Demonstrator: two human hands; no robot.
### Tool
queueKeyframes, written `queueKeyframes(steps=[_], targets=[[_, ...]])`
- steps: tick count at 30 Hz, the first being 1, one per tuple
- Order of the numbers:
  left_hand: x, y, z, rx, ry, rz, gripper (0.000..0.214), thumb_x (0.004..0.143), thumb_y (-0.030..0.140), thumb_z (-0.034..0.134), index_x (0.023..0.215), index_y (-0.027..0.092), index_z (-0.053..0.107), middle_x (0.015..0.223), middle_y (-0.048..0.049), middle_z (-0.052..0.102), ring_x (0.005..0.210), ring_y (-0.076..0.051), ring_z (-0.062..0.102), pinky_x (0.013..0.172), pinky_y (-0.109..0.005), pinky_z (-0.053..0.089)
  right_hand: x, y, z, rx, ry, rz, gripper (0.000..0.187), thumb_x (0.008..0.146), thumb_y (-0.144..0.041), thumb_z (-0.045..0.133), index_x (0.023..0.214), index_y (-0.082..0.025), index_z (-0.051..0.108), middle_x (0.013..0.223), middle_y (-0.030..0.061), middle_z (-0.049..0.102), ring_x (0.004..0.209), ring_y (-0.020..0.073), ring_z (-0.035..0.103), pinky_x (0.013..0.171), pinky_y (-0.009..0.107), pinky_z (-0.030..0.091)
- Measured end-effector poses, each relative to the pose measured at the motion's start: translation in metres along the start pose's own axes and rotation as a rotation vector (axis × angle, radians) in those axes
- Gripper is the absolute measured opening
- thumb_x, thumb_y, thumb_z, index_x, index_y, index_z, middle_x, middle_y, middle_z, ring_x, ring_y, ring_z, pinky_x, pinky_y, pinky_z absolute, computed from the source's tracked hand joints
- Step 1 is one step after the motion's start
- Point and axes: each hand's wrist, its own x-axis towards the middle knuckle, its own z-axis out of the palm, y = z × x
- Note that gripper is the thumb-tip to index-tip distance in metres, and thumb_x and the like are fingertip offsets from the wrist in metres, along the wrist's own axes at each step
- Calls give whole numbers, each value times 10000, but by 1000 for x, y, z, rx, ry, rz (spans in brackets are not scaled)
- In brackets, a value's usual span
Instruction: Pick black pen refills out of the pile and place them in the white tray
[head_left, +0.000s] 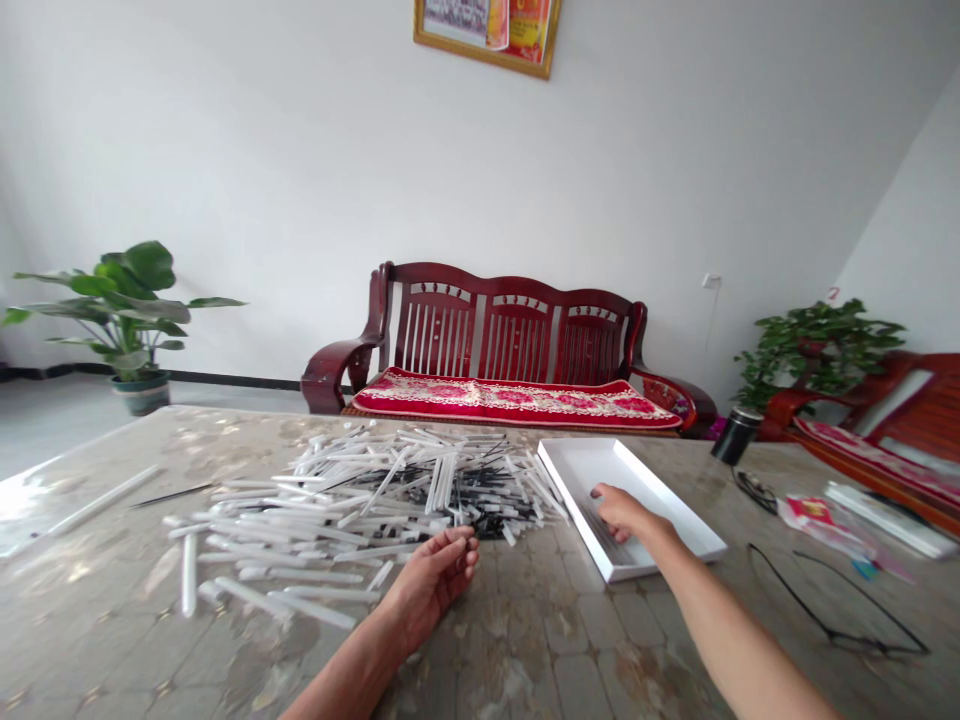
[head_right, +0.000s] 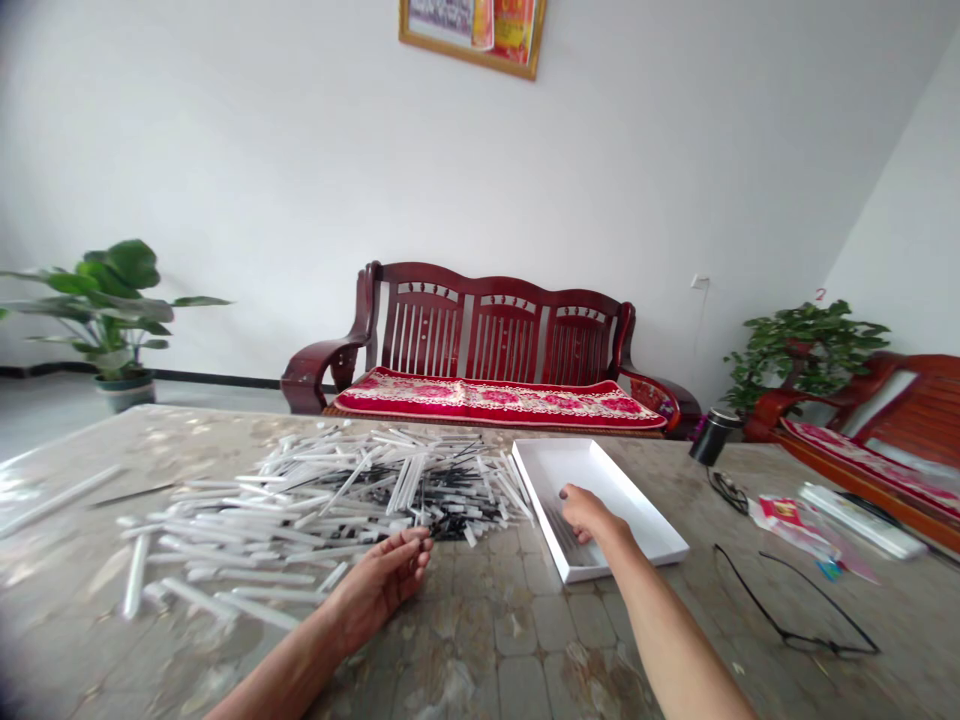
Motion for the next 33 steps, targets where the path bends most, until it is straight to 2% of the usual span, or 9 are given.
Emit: queueKeyframes(steps=[4, 7, 10, 13, 15, 18, 24, 29, 33], targets=[[0, -1, -1, 10, 4, 14, 89, 840, 37, 637, 878, 111, 670, 780, -62, 720, 588, -96, 675, 575, -203, 570, -13, -5, -1, -43, 30, -37, 516, 777, -86, 485, 1271, -192, 589, 730, 53, 678, 597, 173, 672, 554, 245, 513], [0, -2, -1, 84, 22, 104, 81, 788, 122, 721, 856, 123, 679, 762, -43, 714, 591, -94, 662, 573, -196, 551, -25, -9, -6, -135, 98, -87, 467, 776, -60, 477, 1196, -169, 650, 846, 110, 726, 702, 213, 708, 631, 283, 514], [1, -3, -3, 196, 73, 239, 213, 705, 270, 798, 828, 138, 685, 720, -18, 699, 575, -96, 642, 534, -183, 508, -38, -20, -10, -228, 228, -172, 406, 798, -64, 485, 1133, -164, 692, 1078, 168, 721, 966, 264, 698, 784, 326, 489], [3, -3, -5, 239, 133, 324, 333, 640, 395, 809, 822, 147, 682, 697, -6, 685, 558, -99, 621, 489, -178, 456, -53, -46, -5, -264, 335, -277, 384, 881, -129, 453, 1184, -206, 675, 1226, 140, 682, 1095, 251, 651, 861, 322, 455], [5, -2, -7, 210, 174, 356, 379, 617, 435, 805, 834, 153, 673, 688, 0, 675, 546, -96, 605, 471, -177, 427, -64, -71, 6, -255, 380, -376, 358, 929, -191, 431, 1181, -263, 675, 1245, 71, 682, 1103, 211, 641, 868, 285, 445], [8, -2, -9, 119, 218, 372, 377, 613, 404, 808, 849, 154, 653, 669, 9, 658, 523, -85, 581, 467, -176, 412, -82, -115, 33, -182, 421, -624, 288, 904, -200, 503, 1090, -266, 713, 1136, 32, 722, 1022, 192, 659, 843, 261, 457], [9, 1, -7, -29, 316, 368, 184, 718, 189, 724, 865, 153, 619, 657, 7, 651, 492, -75, 573, 462, -176, 432, -100, -187, 95, -157, 450, -874, 371, 871, -150, 540, 1197, -260, 680, 1176, 44, 683, 1104, 208, 590, 947, 286, 444], [8, 4, -8, -119, 402, 408, 151, 761, 100, 659, 884, 161, 598, 664, 4, 655, 476, -77, 585, 451, -174, 436, -93, -213, 117, -303, 412, -1019, 426, 895, -148, 513, 1294, -250, 626, 1420, 61, 549, 1296, 241, 441, 1058, 363, 365], [10, 3, -8, -140, 428, 430, 144, 779, 79, 621, 889, 164, 582, 681, 1, 659, 478, -80, 589, 441, -172, 421, -91, -219, 119, -412, 360, -1066, 283, 926, -147, 508, 1114, -240, 697, 1327, 62, 617, 1233, 222, 493, 994, 352, 401]])
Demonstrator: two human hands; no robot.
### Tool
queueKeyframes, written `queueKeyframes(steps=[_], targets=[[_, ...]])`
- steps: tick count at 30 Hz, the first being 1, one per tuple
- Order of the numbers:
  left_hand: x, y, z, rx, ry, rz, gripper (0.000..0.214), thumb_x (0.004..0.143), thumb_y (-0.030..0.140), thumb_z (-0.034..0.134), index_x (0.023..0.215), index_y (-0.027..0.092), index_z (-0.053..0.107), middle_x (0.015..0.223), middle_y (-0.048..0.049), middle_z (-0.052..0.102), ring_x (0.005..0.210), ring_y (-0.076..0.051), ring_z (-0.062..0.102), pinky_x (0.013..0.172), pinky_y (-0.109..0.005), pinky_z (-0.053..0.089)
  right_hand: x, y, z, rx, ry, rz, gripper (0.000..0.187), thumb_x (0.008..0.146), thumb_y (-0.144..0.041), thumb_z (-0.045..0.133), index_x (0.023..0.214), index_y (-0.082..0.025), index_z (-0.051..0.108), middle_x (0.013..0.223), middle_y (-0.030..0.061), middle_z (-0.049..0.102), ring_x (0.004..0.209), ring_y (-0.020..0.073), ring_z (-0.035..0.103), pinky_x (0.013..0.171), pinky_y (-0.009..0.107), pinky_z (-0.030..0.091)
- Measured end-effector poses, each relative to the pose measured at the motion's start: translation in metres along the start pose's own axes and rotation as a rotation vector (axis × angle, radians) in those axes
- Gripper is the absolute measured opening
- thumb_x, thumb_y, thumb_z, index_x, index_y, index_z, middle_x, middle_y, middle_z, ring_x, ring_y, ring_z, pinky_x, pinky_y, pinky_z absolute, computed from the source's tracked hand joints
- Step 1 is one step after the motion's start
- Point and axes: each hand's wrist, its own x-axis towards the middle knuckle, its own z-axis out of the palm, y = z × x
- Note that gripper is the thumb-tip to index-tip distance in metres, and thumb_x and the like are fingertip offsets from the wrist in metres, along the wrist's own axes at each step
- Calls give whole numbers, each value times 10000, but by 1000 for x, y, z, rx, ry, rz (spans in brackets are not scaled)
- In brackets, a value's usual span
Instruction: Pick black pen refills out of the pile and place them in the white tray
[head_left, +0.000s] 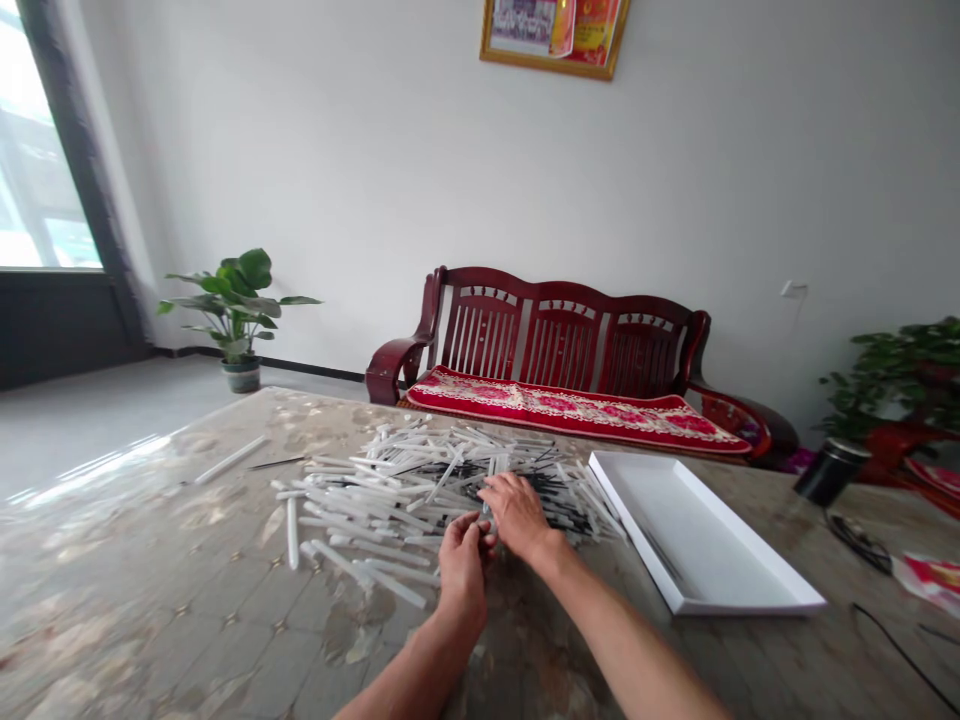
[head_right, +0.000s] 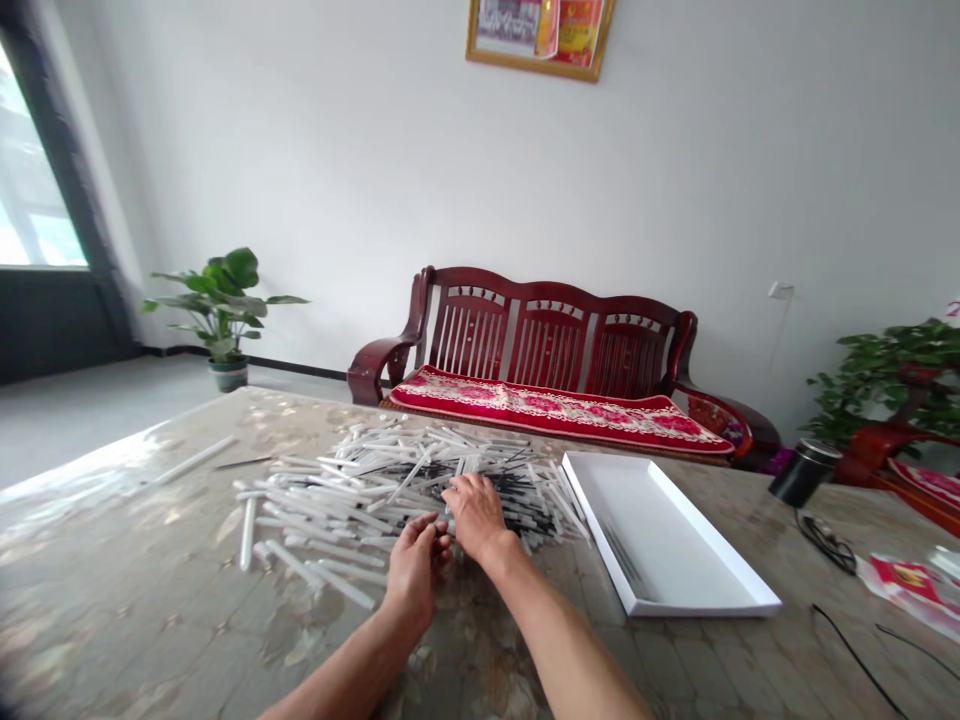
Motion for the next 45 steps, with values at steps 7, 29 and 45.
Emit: queueKeyframes(steps=[7, 29, 45], targets=[[4, -8, -3, 56, -21, 31, 162, 763, 164, 658, 905, 178, 583, 746, -5, 666, 531, -93, 594, 473, -190, 434, -7, 1, -6, 4, 69, -75, 215, 940, -107, 520, 973, -213, 704, 1169, 60, 694, 1060, 196, 615, 911, 329, 464], [-2, -5, -1, 451, -190, 347, 363, 727, 552, 685, 693, 207, 577, 610, 20, 554, 585, -142, 518, 520, -233, 406, -86, 46, 11, 584, 571, 485, 206, 870, -190, 519, 964, -191, 702, 975, 92, 727, 890, 226, 687, 831, 347, 550], [6, -9, -4, 154, -113, 123, 261, 774, 401, 703, 811, 190, 554, 845, -49, 708, 689, -166, 695, 657, -302, 567, -79, 12, 7, 176, 371, 211, 293, 884, -90, 611, 1040, -306, 732, 958, 28, 681, 929, 212, 602, 829, 322, 484]])
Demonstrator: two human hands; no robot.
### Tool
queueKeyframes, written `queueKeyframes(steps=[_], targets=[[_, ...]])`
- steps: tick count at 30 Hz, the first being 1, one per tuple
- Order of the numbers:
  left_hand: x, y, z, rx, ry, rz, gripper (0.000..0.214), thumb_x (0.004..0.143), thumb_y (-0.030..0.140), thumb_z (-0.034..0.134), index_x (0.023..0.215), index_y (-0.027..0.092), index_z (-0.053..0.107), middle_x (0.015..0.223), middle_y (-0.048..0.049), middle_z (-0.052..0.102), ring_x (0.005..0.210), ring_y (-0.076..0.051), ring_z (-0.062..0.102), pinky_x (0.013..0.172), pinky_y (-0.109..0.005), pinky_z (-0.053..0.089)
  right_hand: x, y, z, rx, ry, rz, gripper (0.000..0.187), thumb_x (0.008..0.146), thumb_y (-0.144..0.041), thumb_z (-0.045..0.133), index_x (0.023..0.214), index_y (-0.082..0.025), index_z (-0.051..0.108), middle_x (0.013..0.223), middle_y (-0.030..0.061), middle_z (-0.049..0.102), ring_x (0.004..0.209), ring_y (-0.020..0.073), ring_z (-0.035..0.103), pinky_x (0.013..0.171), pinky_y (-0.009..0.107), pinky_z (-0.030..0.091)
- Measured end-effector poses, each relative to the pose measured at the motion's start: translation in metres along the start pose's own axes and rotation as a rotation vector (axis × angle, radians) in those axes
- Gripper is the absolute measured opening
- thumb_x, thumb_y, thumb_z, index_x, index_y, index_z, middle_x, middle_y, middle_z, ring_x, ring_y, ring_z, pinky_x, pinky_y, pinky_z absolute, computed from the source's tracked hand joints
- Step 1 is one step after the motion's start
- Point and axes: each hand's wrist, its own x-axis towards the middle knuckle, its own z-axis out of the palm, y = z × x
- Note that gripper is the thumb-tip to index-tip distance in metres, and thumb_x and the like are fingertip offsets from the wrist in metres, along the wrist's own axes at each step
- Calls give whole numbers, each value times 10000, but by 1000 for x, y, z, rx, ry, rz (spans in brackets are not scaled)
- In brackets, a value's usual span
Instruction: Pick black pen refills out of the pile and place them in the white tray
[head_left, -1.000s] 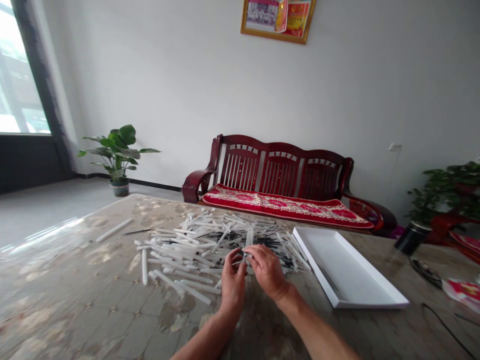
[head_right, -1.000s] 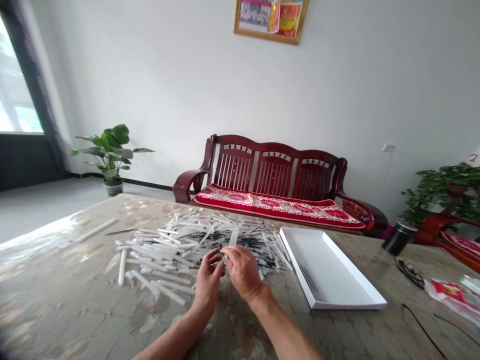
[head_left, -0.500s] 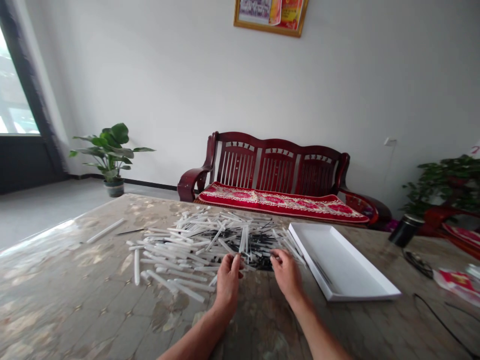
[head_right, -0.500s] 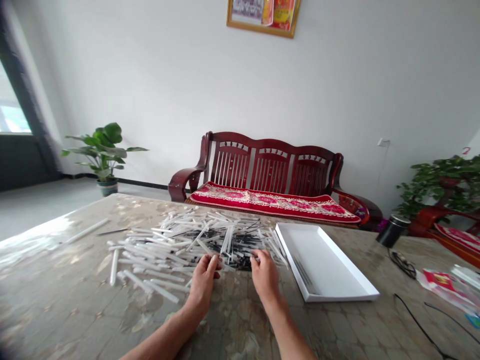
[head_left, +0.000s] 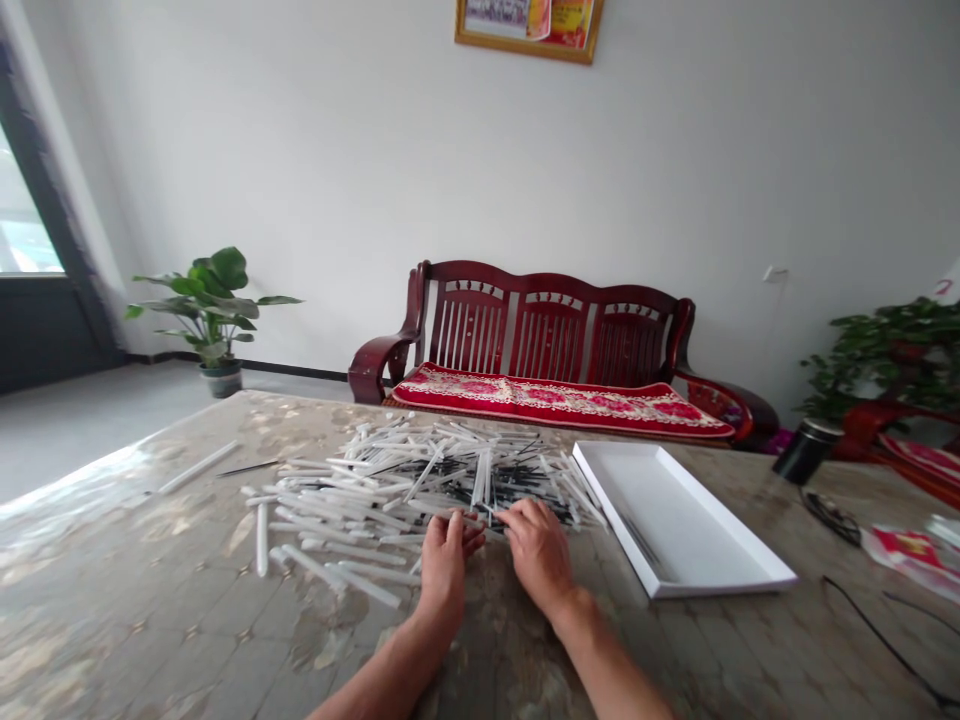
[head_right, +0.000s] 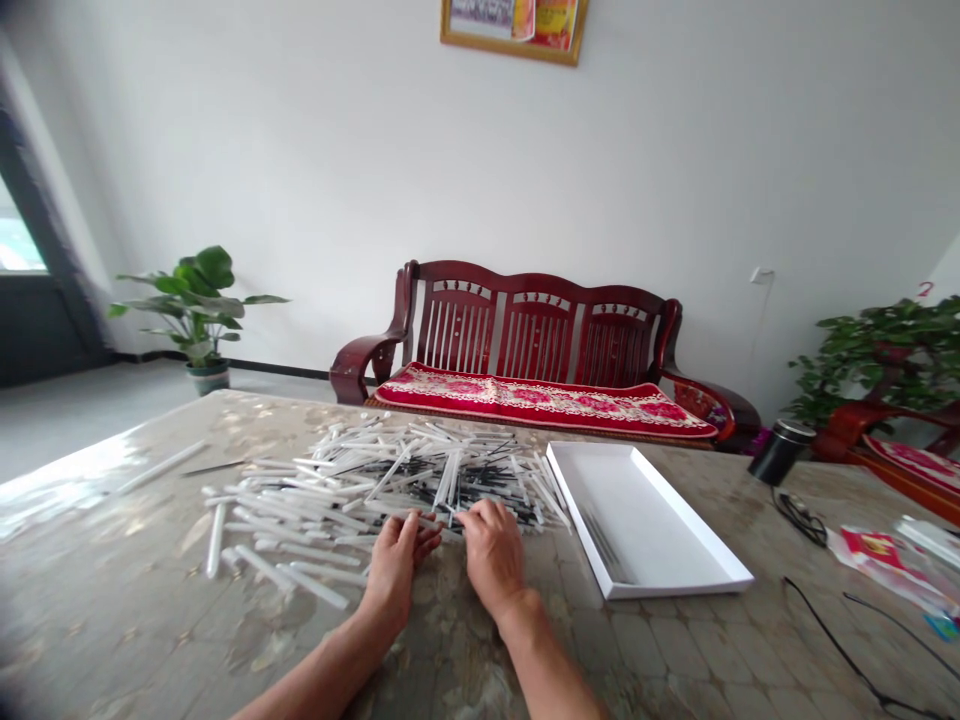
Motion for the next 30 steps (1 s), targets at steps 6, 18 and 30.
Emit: queueKeyframes(steps=[6, 18, 30], targets=[[3, -1, -3, 11, 1, 2, 245, 792, 391, 704, 812, 194, 560, 831, -47, 706, 715, -171, 699, 717, -321, 578, 7, -8, 12, -73, -35, -110, 257, 918, -141, 625, 1033, -344, 733, 966, 13, 658, 919, 199, 570, 782, 314, 463], [-3, 6, 3, -17, 18, -103, 131, 835, 268, 676, 866, 193, 573, 850, -49, 733, 669, -165, 718, 695, -318, 583, 5, 0, 11, -80, 26, -112, 195, 928, -130, 613, 981, -274, 732, 922, 11, 681, 882, 183, 591, 782, 287, 453], [-3, 8, 5, -38, 39, -136, 79, 889, 214, 631, 872, 181, 562, 846, -57, 740, 640, -149, 728, 655, -286, 594, 2, 1, 7, 41, 189, -160, 173, 957, -174, 578, 962, -256, 731, 870, 24, 710, 848, 182, 631, 802, 296, 472]])
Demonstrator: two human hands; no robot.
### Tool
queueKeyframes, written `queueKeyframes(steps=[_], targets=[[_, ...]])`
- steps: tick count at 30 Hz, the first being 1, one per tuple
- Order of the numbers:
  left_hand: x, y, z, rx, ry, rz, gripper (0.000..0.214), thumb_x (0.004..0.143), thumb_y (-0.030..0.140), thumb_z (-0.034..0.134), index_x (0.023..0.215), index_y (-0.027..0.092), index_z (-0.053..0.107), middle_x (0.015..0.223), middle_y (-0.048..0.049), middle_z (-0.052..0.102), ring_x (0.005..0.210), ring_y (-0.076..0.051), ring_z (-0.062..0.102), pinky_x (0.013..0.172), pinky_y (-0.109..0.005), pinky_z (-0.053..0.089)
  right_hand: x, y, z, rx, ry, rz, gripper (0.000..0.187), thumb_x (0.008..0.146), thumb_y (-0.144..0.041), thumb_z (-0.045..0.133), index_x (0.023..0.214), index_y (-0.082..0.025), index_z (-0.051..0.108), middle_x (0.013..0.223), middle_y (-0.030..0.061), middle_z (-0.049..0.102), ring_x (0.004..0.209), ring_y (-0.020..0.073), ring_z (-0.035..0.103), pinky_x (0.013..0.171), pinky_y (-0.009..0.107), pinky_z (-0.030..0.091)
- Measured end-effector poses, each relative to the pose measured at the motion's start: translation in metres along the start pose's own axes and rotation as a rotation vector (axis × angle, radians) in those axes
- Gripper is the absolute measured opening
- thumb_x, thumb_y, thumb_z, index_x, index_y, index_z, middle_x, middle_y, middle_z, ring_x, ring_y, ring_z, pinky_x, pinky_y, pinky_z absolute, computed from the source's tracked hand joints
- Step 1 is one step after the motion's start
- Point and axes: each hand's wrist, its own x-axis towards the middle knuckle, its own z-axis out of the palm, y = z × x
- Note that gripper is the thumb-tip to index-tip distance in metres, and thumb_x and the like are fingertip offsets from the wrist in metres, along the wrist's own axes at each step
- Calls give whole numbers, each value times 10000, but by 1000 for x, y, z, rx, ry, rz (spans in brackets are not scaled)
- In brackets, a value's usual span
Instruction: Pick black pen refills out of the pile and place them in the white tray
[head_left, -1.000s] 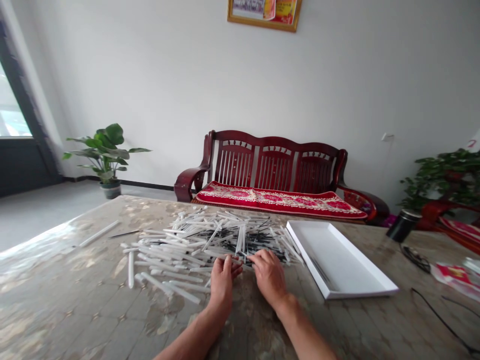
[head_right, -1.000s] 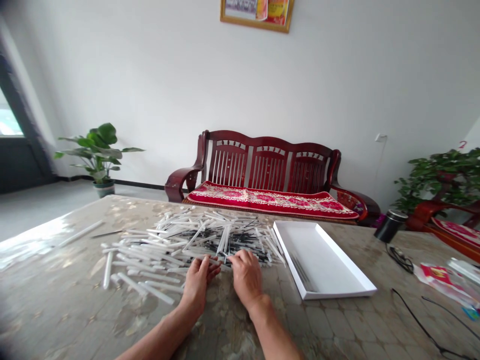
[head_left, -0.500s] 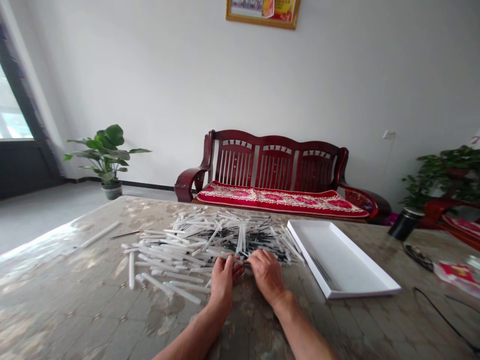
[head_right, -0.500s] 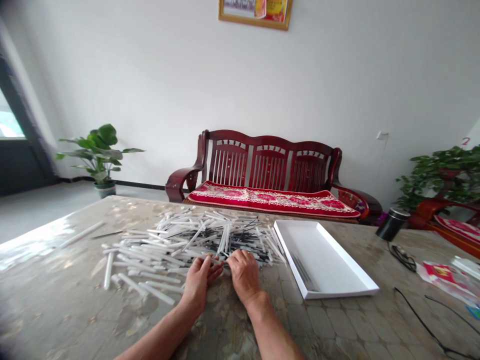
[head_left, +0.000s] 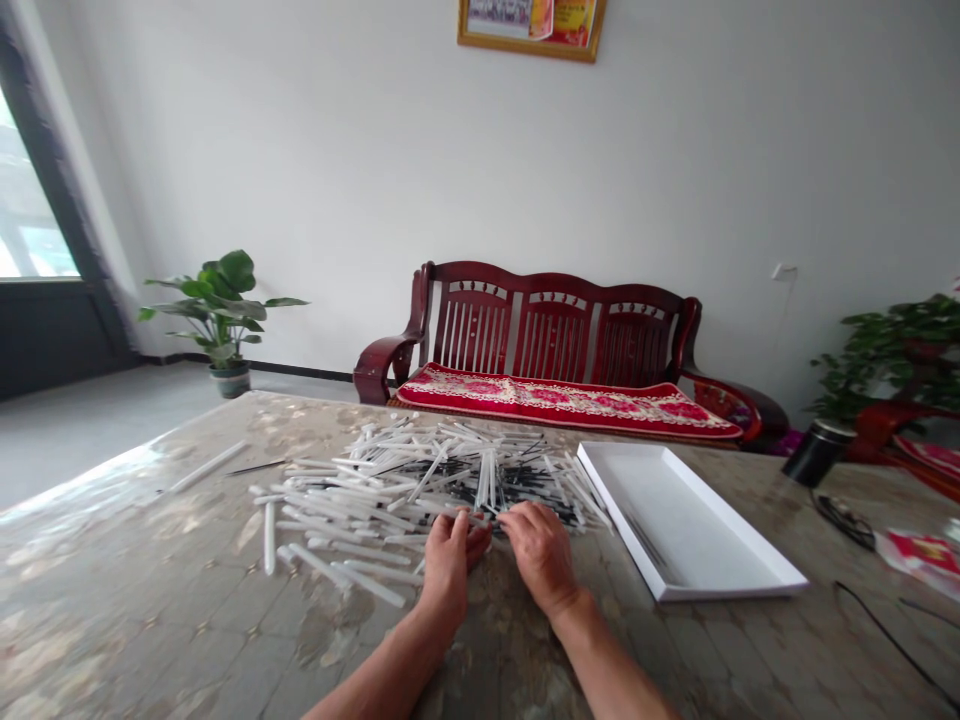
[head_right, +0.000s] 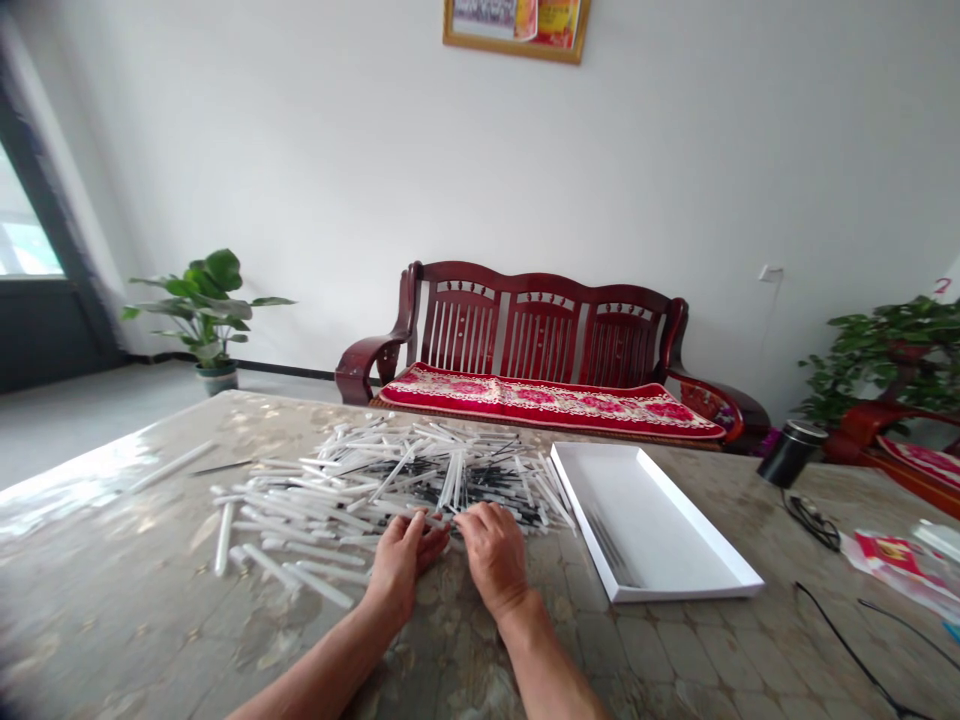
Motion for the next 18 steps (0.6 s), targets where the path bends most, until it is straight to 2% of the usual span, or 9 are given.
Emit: queueKeyframes(steps=[2, 4, 8, 11, 18], targets=[[0, 1, 0, -24, 5, -2, 75, 904, 194, 615, 874, 176, 548, 842, -60, 738, 645, -151, 736, 662, -290, 601, 0, -1, -6, 92, 114, 34, 167, 977, -228, 551, 983, -244, 717, 889, 40, 720, 866, 186, 648, 836, 311, 483], [0, 2, 1, -58, 8, -6, 82, 920, 175, 595, 867, 170, 534, 821, -60, 735, 655, -155, 743, 676, -294, 609, -1, -1, -12, 215, 235, 141, 177, 981, -293, 539, 958, -230, 703, 879, 52, 723, 852, 192, 664, 822, 319, 505], [-1, 6, 3, -122, 11, -24, 122, 950, 151, 549, 833, 161, 517, 757, -60, 721, 673, -156, 748, 696, -300, 621, -4, 2, -21, 565, 406, 517, 244, 961, -411, 513, 940, -211, 651, 812, 50, 717, 740, 192, 680, 687, 301, 548], [-2, 11, 5, -164, 33, -21, 156, 958, 129, 529, 807, 162, 509, 728, -56, 711, 671, -150, 748, 700, -299, 628, -5, 3, -25, 734, 418, 679, 266, 918, -462, 546, 913, -210, 633, 764, 33, 706, 695, 188, 670, 657, 300, 552], [-4, 17, 6, -220, 34, -37, 192, 967, 98, 492, 785, 157, 508, 700, -70, 716, 635, -140, 737, 693, -293, 636, -3, -1, -24, 833, 401, 772, 305, 843, -507, 611, 865, -204, 638, 736, 35, 701, 673, 190, 660, 642, 303, 542]])
